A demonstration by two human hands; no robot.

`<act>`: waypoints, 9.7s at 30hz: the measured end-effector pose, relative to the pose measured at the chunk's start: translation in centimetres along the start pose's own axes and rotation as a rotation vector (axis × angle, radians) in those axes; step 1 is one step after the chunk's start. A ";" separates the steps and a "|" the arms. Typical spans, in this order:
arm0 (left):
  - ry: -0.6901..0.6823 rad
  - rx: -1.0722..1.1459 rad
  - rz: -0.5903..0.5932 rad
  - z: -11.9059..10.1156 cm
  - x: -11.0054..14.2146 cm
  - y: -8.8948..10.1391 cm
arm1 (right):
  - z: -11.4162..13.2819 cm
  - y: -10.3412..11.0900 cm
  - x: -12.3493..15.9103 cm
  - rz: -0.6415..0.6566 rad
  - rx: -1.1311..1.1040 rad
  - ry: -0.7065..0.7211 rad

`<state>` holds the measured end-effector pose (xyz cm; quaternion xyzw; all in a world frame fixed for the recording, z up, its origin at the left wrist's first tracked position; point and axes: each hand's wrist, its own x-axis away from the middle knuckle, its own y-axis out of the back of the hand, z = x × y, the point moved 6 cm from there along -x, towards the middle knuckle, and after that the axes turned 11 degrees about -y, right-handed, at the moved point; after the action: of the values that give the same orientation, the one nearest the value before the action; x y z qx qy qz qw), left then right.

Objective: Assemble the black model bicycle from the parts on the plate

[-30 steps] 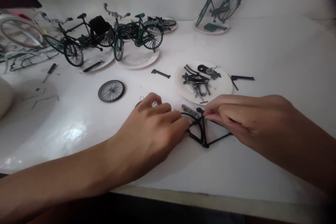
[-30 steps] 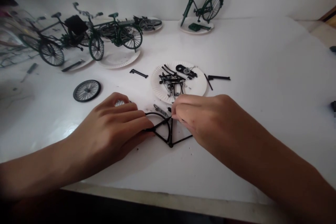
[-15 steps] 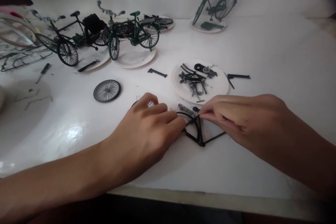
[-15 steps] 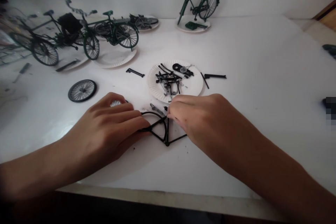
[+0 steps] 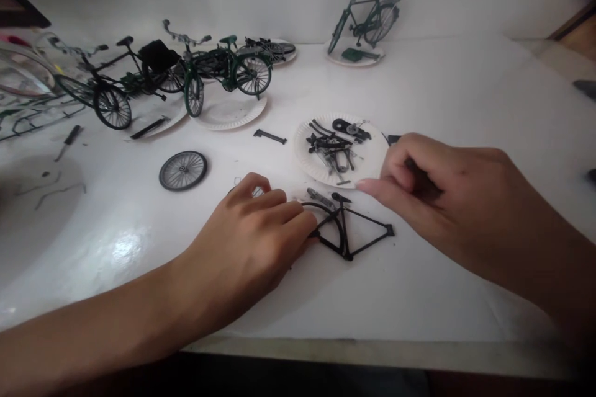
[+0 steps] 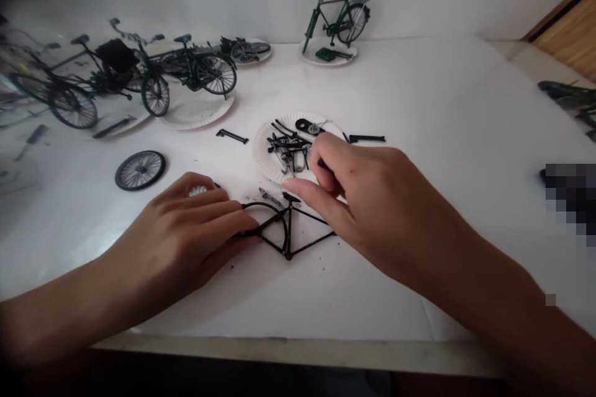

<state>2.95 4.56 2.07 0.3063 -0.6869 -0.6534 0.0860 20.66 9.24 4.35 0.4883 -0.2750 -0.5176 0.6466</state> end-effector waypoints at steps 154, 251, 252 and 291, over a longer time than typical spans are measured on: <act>-0.045 -0.075 0.035 0.1 0.1 -0.6 | 0.6 -2.2 0.2 0.044 -0.640 0.177; 0.007 0.029 0.084 0.2 0.1 -0.6 | 1.6 0.1 0.8 -0.395 -0.139 0.308; 0.007 0.031 0.083 0.2 0.1 -0.6 | 1.6 0.0 0.8 -0.365 -0.154 0.309; 0.003 -0.011 0.087 0.0 0.1 -0.5 | 1.3 -1.0 0.3 -0.233 -0.347 0.313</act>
<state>2.99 4.56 1.53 0.2767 -0.6959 -0.6523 0.1169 19.25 8.49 3.90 0.4724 -0.0206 -0.5462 0.6915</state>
